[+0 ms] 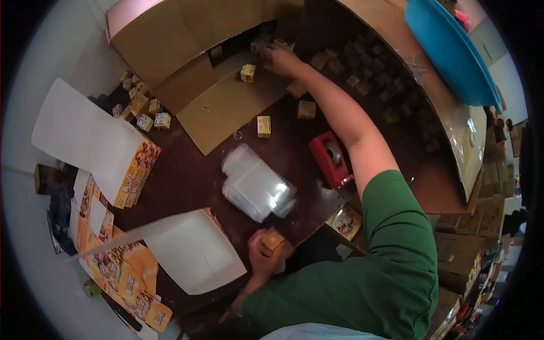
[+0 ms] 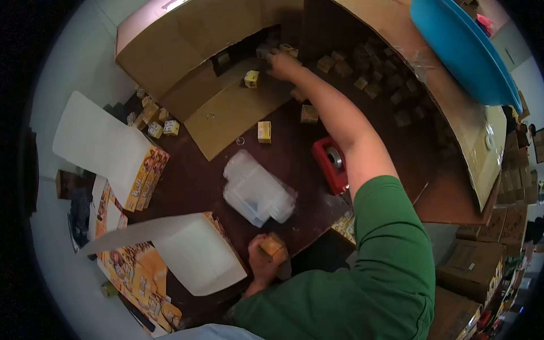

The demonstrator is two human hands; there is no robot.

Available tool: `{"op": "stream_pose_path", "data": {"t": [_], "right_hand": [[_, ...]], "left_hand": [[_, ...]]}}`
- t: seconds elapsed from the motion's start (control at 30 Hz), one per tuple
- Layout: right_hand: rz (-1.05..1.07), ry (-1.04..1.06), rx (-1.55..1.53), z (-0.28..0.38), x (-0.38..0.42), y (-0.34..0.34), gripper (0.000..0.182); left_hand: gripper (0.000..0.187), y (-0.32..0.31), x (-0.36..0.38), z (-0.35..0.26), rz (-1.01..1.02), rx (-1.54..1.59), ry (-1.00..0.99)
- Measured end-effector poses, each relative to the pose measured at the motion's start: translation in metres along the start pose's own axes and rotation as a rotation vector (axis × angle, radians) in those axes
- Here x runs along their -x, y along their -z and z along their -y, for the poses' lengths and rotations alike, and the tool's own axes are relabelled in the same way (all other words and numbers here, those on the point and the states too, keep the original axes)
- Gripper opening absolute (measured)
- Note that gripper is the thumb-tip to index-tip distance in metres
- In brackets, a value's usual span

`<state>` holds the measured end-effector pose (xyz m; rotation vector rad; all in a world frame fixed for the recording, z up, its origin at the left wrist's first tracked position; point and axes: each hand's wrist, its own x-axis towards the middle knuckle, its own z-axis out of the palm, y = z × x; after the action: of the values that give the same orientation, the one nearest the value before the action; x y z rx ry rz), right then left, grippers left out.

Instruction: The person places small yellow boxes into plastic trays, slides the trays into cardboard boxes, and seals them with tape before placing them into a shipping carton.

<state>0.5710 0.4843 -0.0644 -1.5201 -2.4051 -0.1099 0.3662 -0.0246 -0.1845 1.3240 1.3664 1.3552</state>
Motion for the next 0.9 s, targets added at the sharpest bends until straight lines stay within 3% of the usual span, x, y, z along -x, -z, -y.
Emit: {"op": "stream_pose_path", "data": {"t": [0.03, 0.1, 0.17, 0.27, 0.3, 0.37, 0.43, 0.57, 0.67, 0.8, 0.9], "right_hand": [[-0.14, 0.023, 0.08, -0.013, -0.029, -0.022, 0.051], [0.178, -0.116, 0.125, -0.033, -0.094, -0.049, 0.053], [0.328, -0.166, 0.089, -0.055, -0.138, -0.082, 0.055], [0.437, -0.167, -0.07, -0.072, -0.137, -0.123, 0.058], [0.545, -0.189, -0.121, -0.059, -0.141, -0.107, 0.06], [0.568, -0.135, -0.126, -0.04, -0.121, -0.091, 0.064], [0.387, 0.024, -0.029, -0.009, -0.064, -0.068, 0.067], [0.448, 0.262, -0.208, 0.0, 0.01, -0.027, 0.067], [0.276, 0.109, -0.323, 0.004, 0.038, 0.038, 0.053], [0.081, -0.168, -0.402, -0.065, 0.096, 0.08, 0.035], [0.328, -0.375, -0.245, -0.076, 0.138, 0.113, 0.028]], "left_hand": [[0.063, -0.001, 0.003, 0.005, -0.016, 0.018, -0.033], [0.063, -0.004, -0.002, 0.009, -0.019, 0.014, -0.037], [0.064, -0.005, -0.007, 0.009, 0.002, -0.006, -0.019], [0.064, -0.001, -0.005, 0.003, 0.048, -0.04, 0.021], [0.064, 0.001, -0.004, 0.001, 0.056, -0.046, 0.031], [0.064, 0.004, -0.004, 0.001, 0.073, -0.051, 0.034], [0.064, 0.005, -0.006, 0.001, 0.084, -0.051, 0.026], [0.064, 0.006, -0.005, 0.0, 0.094, -0.051, -0.007], [0.065, 0.006, -0.003, -0.001, 0.096, -0.058, -0.039], [0.067, 0.004, -0.003, -0.003, 0.097, -0.079, -0.032], [0.063, 0.003, -0.005, -0.009, 0.06, -0.039, -0.006]]}}
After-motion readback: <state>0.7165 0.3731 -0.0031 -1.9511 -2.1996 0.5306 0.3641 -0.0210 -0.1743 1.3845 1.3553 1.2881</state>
